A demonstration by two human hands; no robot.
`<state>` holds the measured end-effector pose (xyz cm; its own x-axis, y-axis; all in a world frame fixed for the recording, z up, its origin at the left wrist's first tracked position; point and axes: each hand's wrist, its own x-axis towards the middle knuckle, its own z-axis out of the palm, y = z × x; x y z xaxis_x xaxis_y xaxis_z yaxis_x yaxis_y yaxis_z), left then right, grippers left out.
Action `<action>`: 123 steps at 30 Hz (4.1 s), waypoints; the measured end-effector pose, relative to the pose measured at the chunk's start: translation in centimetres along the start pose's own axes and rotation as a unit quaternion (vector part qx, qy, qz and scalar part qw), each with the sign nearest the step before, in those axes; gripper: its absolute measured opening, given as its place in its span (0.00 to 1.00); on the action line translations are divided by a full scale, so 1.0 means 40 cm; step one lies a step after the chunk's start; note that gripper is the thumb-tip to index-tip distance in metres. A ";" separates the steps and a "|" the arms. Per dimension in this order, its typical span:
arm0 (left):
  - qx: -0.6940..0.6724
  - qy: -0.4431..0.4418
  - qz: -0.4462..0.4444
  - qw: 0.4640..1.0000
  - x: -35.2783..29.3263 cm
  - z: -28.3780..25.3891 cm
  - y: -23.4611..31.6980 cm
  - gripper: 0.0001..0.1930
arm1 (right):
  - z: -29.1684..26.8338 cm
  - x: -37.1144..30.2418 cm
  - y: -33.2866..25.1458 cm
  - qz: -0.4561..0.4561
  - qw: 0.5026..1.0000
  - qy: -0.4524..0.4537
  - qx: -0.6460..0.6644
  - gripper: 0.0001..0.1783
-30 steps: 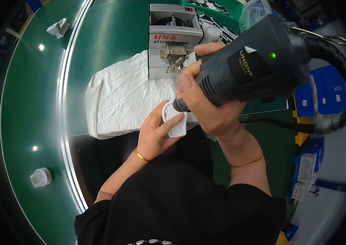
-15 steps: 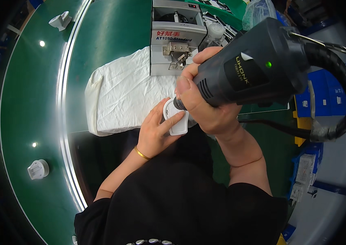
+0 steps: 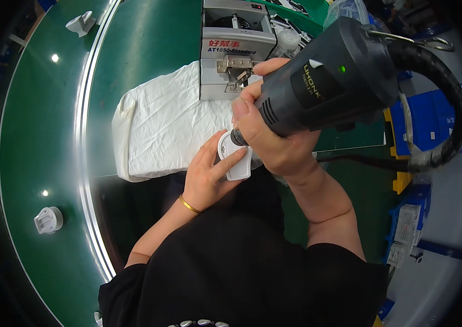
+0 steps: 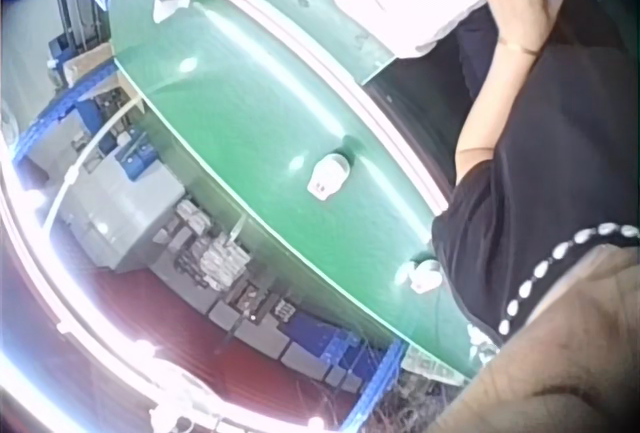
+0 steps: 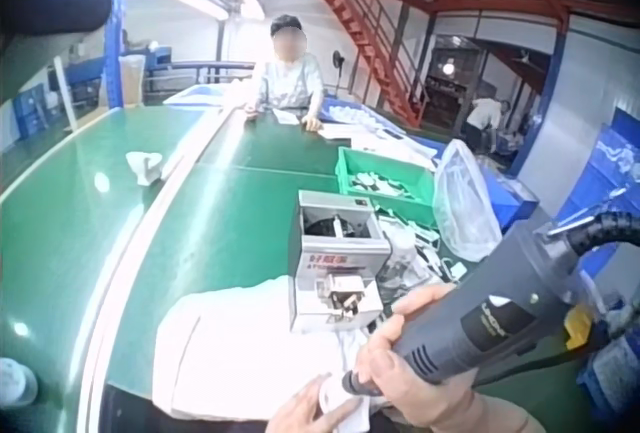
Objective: Assembling plastic device housings by inserting internal components and securing them with screws using an electric screwdriver.
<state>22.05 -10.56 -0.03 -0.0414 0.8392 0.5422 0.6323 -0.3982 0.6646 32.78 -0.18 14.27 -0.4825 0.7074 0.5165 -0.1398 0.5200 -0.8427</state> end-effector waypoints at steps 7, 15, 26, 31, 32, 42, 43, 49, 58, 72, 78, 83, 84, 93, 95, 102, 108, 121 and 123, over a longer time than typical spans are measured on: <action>-0.002 0.002 0.003 1.000 0.003 -0.006 0.009 0.36 | -0.009 -0.006 0.011 -0.027 0.999 -0.044 -0.004 0.22; 0.099 0.031 0.016 0.994 0.008 -0.026 0.051 0.28 | -0.109 0.008 0.035 0.020 0.983 0.087 0.162 0.23; 0.165 -0.120 0.101 0.974 0.036 -0.135 0.042 0.19 | -0.346 -0.019 0.339 0.301 0.931 0.203 -0.019 0.10; 0.079 -0.020 -0.069 0.994 0.014 -0.213 -0.010 0.24 | -0.337 -0.024 0.382 0.269 0.936 0.201 -0.107 0.15; 0.066 0.009 -0.071 0.995 0.009 -0.238 -0.045 0.27 | -0.339 -0.025 0.375 0.272 0.937 0.197 -0.099 0.15; 0.347 0.315 -0.368 0.803 -0.002 -0.672 -0.545 0.26 | -0.390 -0.051 0.344 0.241 0.945 0.219 0.020 0.14; 0.414 0.287 -0.342 0.793 -0.087 -0.757 -0.642 0.28 | -0.380 -0.036 0.318 0.227 0.949 0.215 0.031 0.14; 0.195 0.313 -0.358 0.858 -0.088 -0.742 -0.700 0.29 | -0.635 -0.095 0.283 0.256 0.906 0.323 -0.098 0.14; 0.305 0.268 -0.375 0.834 -0.078 -0.739 -0.635 0.41 | -0.764 -0.125 0.394 0.403 0.834 0.264 -0.270 0.17; 0.301 0.231 -0.374 0.846 -0.093 -0.697 -0.523 0.46 | -0.550 0.047 0.454 0.343 0.896 0.177 -0.219 0.20; 0.427 0.224 -0.200 0.853 -0.096 -0.696 -0.282 0.30 | -0.653 -0.022 0.466 0.289 0.864 0.291 -0.290 0.38; 0.683 0.198 -0.222 0.667 -0.128 -0.747 -0.240 0.31 | -0.738 -0.054 0.494 0.307 0.889 0.250 -0.230 0.33; 0.678 0.139 -0.354 0.628 -0.134 -0.743 -0.231 0.33 | -0.743 -0.054 0.492 0.309 0.888 0.250 -0.231 0.33; 0.634 0.078 -0.408 0.653 -0.257 -0.855 -0.291 0.40 | -0.795 -0.096 0.472 0.291 0.897 0.285 -0.171 0.36; 0.638 0.041 -0.434 0.635 -0.254 -0.856 -0.282 0.41 | -0.795 -0.097 0.458 0.301 0.897 0.268 -0.182 0.36; 0.569 0.119 -0.422 0.696 -0.254 -0.856 -0.289 0.41 | -0.712 -0.086 0.400 0.196 0.745 0.164 -0.616 0.34; 0.548 0.166 -0.311 0.759 -0.295 -0.881 -0.336 0.45 | -0.562 -0.116 0.299 0.234 0.719 -0.048 -0.653 0.15; 0.314 0.260 -0.259 0.876 -0.124 -0.688 -0.141 0.25 | -0.431 -0.118 0.227 0.237 0.918 0.168 -0.268 0.16; 0.309 0.223 -0.173 0.908 -0.061 -0.630 -0.103 0.25 | -0.354 -0.106 0.187 0.143 0.972 0.152 -0.107 0.19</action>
<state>0.05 -20.29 8.89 -0.5427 0.5867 0.6011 0.8293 0.2606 0.4943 46.01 7.48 7.95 -0.1933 0.9293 0.3147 0.1613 0.3465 -0.9241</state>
